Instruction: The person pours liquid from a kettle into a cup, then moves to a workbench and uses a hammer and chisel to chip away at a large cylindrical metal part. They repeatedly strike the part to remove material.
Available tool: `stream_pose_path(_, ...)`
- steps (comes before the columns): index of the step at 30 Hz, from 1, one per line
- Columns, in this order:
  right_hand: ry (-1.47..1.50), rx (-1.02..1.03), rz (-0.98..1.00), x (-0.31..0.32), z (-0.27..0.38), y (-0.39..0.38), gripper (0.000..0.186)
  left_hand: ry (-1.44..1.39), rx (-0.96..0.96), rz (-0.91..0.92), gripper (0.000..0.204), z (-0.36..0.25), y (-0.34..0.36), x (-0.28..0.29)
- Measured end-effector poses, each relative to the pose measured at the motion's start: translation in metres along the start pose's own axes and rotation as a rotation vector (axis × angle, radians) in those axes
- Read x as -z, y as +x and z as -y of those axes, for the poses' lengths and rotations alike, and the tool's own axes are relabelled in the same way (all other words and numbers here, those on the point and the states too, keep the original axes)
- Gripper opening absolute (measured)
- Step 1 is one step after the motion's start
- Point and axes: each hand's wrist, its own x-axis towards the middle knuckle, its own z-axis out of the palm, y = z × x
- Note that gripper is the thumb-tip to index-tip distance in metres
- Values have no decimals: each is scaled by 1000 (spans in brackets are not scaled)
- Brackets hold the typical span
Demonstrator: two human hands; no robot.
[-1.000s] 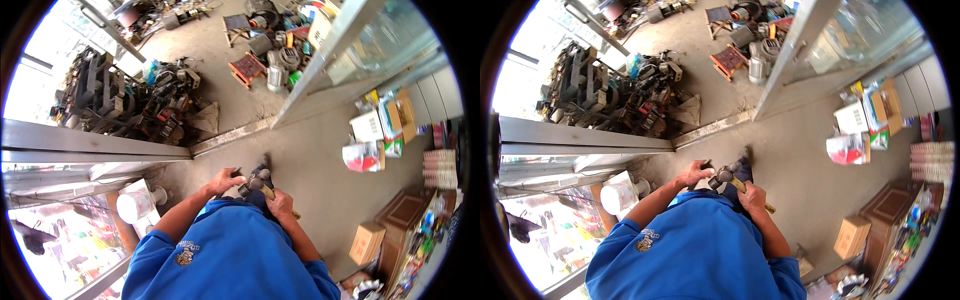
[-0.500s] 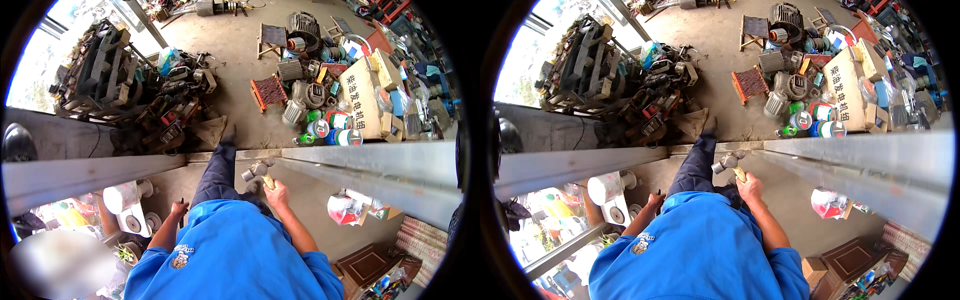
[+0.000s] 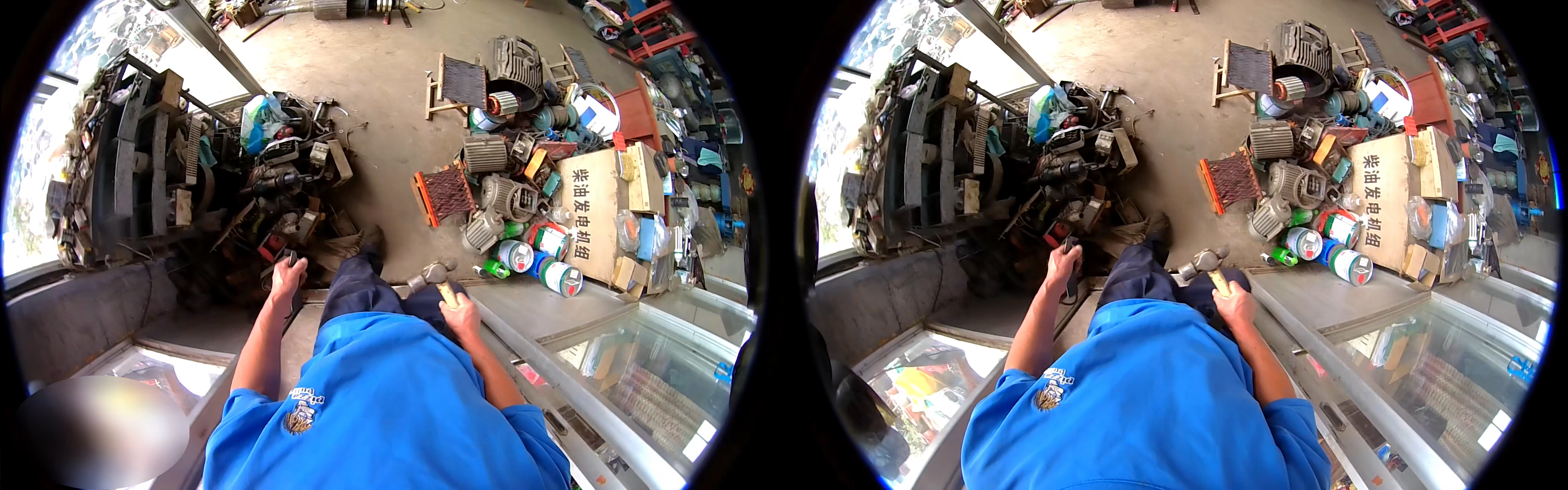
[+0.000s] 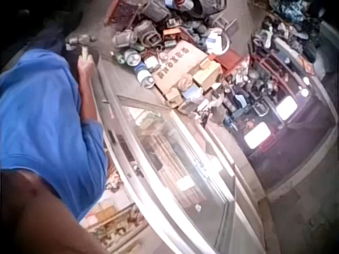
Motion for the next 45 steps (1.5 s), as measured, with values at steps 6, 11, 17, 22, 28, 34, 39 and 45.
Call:
stream_pose_path(6, 17, 91, -82, 31, 57, 51, 39, -108, 70, -10, 26, -18, 40, 12)
stream_pose_path(11, -34, 161, -82, 52, 101, 92, 40, -30, 218, -61, 27, 71, 44, 22)
stream_pose_path(17, 29, 180, 18, 64, 116, 114, 41, -37, 408, -142, 28, 85, 38, 13)
stream_pose_path(22, -66, 172, 97, 73, 136, 156, 39, -218, 293, -124, 24, 23, 65, -1)
stream_pose_path(28, -147, 208, 152, 89, 158, 222, 38, -87, 332, -134, 27, -18, 101, -21)
stream_pose_path(34, -105, 190, 205, 120, 159, 294, 40, -11, 437, -193, 24, -64, 120, -48)
stream_pose_path(39, -111, 98, 257, 166, 177, 371, 40, 76, 275, -166, 30, -172, 164, -73)
stream_pose_path(45, -61, 208, 151, 195, 200, 457, 42, -126, 177, -166, 28, -260, 209, -96)
